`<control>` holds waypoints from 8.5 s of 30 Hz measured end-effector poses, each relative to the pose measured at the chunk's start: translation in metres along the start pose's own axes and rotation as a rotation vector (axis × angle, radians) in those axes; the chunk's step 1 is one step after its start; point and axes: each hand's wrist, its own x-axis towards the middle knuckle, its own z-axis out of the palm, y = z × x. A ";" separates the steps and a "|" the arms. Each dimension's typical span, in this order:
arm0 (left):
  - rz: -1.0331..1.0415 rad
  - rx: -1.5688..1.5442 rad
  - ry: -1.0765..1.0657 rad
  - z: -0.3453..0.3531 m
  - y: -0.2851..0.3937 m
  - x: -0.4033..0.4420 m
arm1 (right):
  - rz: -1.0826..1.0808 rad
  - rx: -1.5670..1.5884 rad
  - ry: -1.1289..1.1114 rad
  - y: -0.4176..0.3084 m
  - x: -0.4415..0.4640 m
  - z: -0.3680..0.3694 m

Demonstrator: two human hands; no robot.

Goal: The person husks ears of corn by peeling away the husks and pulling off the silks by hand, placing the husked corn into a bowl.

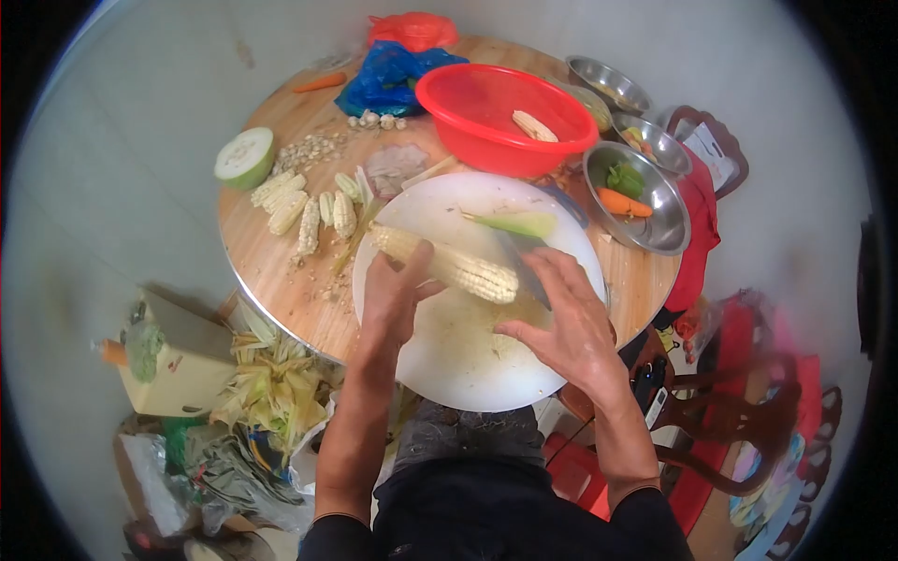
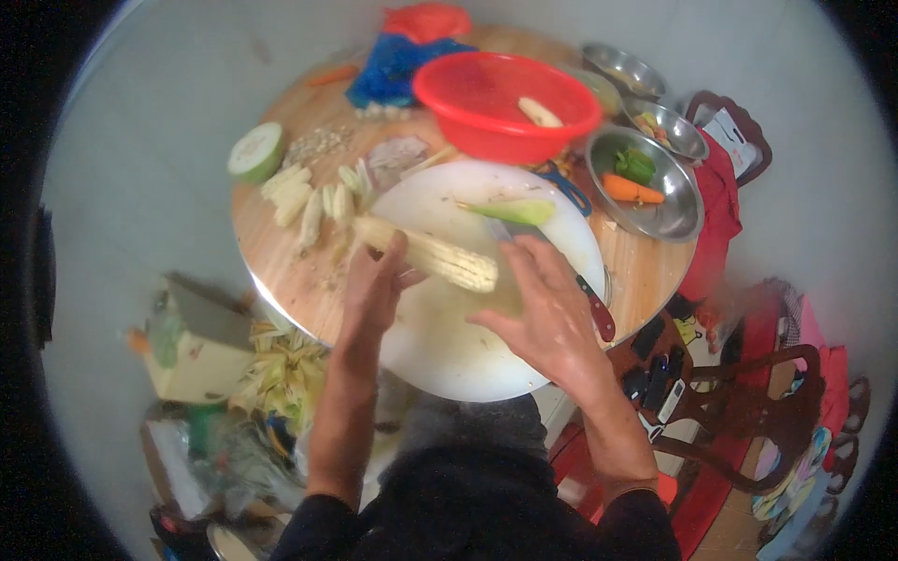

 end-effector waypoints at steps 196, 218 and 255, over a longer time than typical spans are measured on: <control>-0.144 -0.473 -0.225 0.028 -0.035 -0.044 | -0.360 0.135 0.172 0.027 -0.017 0.066; -0.143 -0.574 -0.289 0.030 -0.039 -0.037 | -0.016 0.129 0.140 0.007 -0.011 0.063; -0.262 -0.396 -0.167 0.035 -0.042 -0.046 | 0.144 0.320 0.108 0.029 0.023 0.069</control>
